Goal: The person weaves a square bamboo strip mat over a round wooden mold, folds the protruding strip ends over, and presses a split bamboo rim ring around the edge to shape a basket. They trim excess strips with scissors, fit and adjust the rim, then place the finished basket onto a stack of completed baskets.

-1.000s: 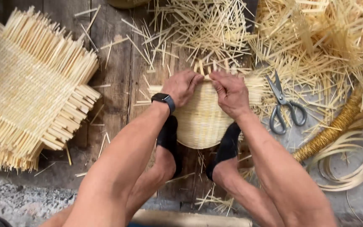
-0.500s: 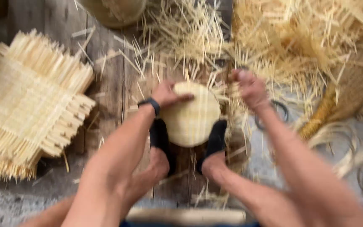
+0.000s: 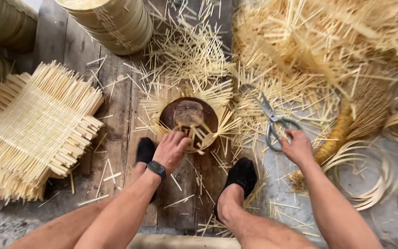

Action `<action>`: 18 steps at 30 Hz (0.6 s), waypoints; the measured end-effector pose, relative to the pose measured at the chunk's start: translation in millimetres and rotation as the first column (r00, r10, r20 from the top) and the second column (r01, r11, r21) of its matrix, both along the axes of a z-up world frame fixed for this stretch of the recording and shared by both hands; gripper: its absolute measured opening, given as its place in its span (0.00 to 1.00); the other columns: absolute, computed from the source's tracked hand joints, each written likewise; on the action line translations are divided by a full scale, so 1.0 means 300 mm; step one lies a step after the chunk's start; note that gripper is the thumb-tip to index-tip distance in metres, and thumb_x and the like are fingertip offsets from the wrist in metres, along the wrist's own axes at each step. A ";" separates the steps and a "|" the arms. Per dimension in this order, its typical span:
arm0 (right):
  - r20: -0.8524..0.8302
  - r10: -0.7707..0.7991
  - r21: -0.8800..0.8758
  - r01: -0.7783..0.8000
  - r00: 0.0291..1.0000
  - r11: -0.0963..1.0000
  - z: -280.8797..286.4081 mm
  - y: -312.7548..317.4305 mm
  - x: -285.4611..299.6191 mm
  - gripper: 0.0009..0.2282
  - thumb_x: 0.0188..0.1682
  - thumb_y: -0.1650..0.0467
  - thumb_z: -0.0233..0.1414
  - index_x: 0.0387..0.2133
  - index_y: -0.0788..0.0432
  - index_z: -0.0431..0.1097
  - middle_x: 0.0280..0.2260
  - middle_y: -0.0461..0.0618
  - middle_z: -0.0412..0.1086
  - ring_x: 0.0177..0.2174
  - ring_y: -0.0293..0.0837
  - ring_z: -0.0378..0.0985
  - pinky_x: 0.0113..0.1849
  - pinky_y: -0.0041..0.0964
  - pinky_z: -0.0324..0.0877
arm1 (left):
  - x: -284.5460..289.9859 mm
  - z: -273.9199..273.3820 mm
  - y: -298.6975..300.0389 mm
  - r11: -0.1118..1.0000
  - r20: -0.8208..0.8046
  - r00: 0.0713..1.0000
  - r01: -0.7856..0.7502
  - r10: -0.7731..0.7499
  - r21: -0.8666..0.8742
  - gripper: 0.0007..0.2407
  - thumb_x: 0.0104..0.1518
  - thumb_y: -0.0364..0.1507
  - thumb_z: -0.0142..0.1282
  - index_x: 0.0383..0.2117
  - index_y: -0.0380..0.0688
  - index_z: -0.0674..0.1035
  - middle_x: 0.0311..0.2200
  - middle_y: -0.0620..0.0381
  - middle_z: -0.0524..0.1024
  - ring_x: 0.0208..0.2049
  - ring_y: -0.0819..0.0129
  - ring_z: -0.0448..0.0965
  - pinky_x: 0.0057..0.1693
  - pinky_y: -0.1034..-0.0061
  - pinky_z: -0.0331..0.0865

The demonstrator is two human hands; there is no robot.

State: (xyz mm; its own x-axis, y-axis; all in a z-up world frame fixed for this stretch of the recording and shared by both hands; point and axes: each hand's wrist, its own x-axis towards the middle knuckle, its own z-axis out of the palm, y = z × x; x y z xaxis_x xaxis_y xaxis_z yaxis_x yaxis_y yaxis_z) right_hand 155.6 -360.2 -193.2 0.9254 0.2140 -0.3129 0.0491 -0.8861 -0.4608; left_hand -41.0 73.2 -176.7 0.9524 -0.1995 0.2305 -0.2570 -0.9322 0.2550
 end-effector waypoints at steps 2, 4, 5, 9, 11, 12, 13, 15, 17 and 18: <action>0.105 0.006 -0.062 0.001 0.994 0.998 -0.074 0.015 -0.016 0.21 0.45 0.63 0.61 0.49 0.61 0.74 0.46 0.60 0.74 0.45 0.55 0.77 0.49 0.46 0.70 | -0.049 0.008 0.010 0.989 -0.078 0.990 -0.127 0.121 -0.076 0.18 0.45 0.19 0.58 0.43 0.46 0.71 0.44 0.50 0.69 0.49 0.55 0.70 0.55 0.63 0.68; 0.227 0.031 -0.126 -0.002 0.973 0.992 -0.121 0.037 0.011 0.23 0.43 0.64 0.63 0.51 0.62 0.71 0.50 0.63 0.70 0.48 0.61 0.73 0.49 0.49 0.68 | -0.029 0.038 0.009 0.952 -0.144 0.958 -0.268 0.248 -0.146 0.19 0.44 0.19 0.58 0.45 0.41 0.69 0.48 0.44 0.67 0.53 0.51 0.68 0.61 0.60 0.67; 0.221 0.049 -0.233 0.004 0.974 0.972 -0.135 0.044 0.035 0.28 0.39 0.64 0.66 0.52 0.64 0.68 0.51 0.65 0.68 0.51 0.64 0.69 0.50 0.53 0.65 | 0.008 0.062 0.000 0.813 -0.265 0.866 -0.493 0.424 -0.311 0.23 0.47 0.25 0.60 0.51 0.39 0.66 0.51 0.43 0.65 0.55 0.51 0.68 0.63 0.58 0.66; -0.060 -0.170 -0.267 0.149 0.984 0.952 -0.127 0.067 0.056 0.30 0.39 0.68 0.67 0.55 0.65 0.64 0.48 0.64 0.70 0.48 0.59 0.74 0.51 0.49 0.69 | 0.225 0.153 -0.149 0.518 -0.517 0.632 -0.773 0.577 -0.367 0.52 0.40 0.49 0.77 0.67 0.43 0.52 0.66 0.32 0.49 0.65 0.33 0.50 0.61 0.35 0.52; -0.159 -0.195 -0.307 0.140 0.968 0.941 -0.134 0.069 0.067 0.30 0.38 0.69 0.67 0.54 0.66 0.65 0.45 0.63 0.72 0.46 0.57 0.76 0.51 0.47 0.70 | 0.264 0.105 -0.178 0.470 -0.519 0.531 -0.844 0.670 -0.256 0.47 0.39 0.46 0.75 0.67 0.51 0.57 0.64 0.37 0.54 0.63 0.38 0.54 0.60 0.39 0.56; -0.243 -0.228 -0.341 0.137 0.943 0.930 -0.133 0.072 0.088 0.30 0.37 0.70 0.68 0.53 0.66 0.65 0.43 0.62 0.74 0.44 0.54 0.78 0.50 0.45 0.72 | 0.300 0.082 -0.189 0.415 -0.498 0.433 -0.897 0.751 -0.153 0.44 0.38 0.44 0.73 0.66 0.59 0.61 0.61 0.42 0.59 0.62 0.42 0.58 0.58 0.43 0.60; -0.236 -0.228 -0.340 0.140 0.945 0.930 -0.158 0.044 0.085 0.30 0.37 0.70 0.68 0.53 0.66 0.65 0.43 0.62 0.74 0.44 0.54 0.78 0.50 0.45 0.72 | 0.299 0.062 -0.163 0.415 -0.495 0.437 -0.895 0.751 -0.160 0.44 0.38 0.44 0.73 0.66 0.59 0.61 0.61 0.42 0.59 0.62 0.42 0.58 0.58 0.43 0.60; -0.434 -0.310 -0.160 0.266 0.846 0.951 -0.211 -0.022 0.039 0.23 0.37 0.71 0.65 0.48 0.66 0.73 0.38 0.58 0.78 0.38 0.51 0.82 0.43 0.41 0.77 | 0.275 0.020 -0.118 0.582 -0.459 0.611 -0.782 0.645 -0.222 0.42 0.29 0.37 0.72 0.61 0.65 0.69 0.62 0.44 0.62 0.62 0.49 0.62 0.62 0.47 0.60; -0.533 -0.310 0.007 0.371 0.787 0.929 -0.125 0.005 -0.003 0.24 0.34 0.69 0.64 0.46 0.63 0.72 0.36 0.57 0.79 0.35 0.48 0.83 0.39 0.39 0.78 | 0.275 0.164 -0.104 0.715 -0.367 0.750 -0.651 0.551 -0.256 0.39 0.31 0.37 0.71 0.60 0.65 0.71 0.60 0.48 0.65 0.62 0.48 0.62 0.61 0.47 0.61; -0.642 -0.283 0.136 0.470 0.712 0.872 -0.069 -0.012 -0.069 0.24 0.31 0.68 0.63 0.44 0.60 0.70 0.34 0.55 0.79 0.32 0.45 0.84 0.35 0.37 0.78 | 0.233 0.236 -0.123 0.814 -0.299 0.847 -0.516 0.439 -0.268 0.36 0.33 0.37 0.70 0.59 0.65 0.73 0.59 0.52 0.67 0.62 0.47 0.63 0.61 0.46 0.62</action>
State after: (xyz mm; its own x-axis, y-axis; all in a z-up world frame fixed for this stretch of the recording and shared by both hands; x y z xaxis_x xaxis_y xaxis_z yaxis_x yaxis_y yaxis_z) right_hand 134.9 -363.9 -213.8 0.5968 0.0492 -0.8009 -0.6215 -0.6029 -0.5002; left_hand 28.8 36.2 -105.8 0.9389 0.3437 -0.0202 0.2954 -0.7740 0.5600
